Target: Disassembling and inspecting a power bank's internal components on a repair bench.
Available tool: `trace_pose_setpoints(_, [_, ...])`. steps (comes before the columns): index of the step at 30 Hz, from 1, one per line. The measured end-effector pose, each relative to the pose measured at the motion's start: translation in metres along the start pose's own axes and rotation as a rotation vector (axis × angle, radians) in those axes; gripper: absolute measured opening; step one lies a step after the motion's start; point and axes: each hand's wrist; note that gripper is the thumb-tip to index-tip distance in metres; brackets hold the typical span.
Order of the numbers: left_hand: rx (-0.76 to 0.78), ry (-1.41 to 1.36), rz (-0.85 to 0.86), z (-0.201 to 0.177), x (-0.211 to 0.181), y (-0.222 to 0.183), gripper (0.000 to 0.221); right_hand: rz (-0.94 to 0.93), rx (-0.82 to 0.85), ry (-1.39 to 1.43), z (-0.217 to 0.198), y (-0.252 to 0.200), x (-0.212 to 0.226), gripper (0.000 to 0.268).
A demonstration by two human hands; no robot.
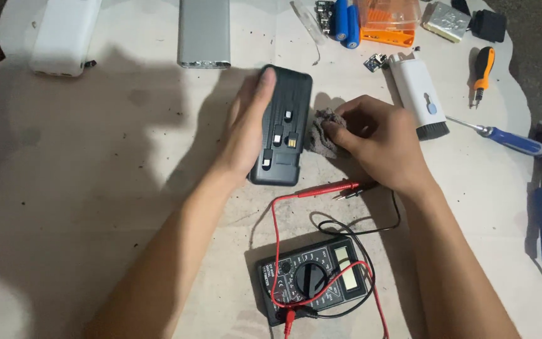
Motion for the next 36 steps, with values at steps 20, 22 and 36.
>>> trace_pose_setpoints(20, [0.117,-0.670,-0.224,-0.008,-0.009,-0.009,0.043,-0.027,0.074,-0.115,-0.001,-0.002,0.011,0.024])
trace_pose_setpoints(22, [0.065,-0.671,-0.246,-0.006,-0.004,-0.007,0.035,-0.053,0.062,-0.138,0.000,-0.001,0.007,0.024])
trace_pose_setpoints(36, [0.076,-0.567,-0.351,0.010,-0.015,-0.017,0.064,-0.180,-0.177,0.281,0.001,-0.013,0.034,0.021])
Point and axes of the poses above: each hand's wrist, its own y-axis towards the middle knuckle, its own z-axis out of the palm, x = y × z, and after that the axes turned 13 degrees about -x, right-handed
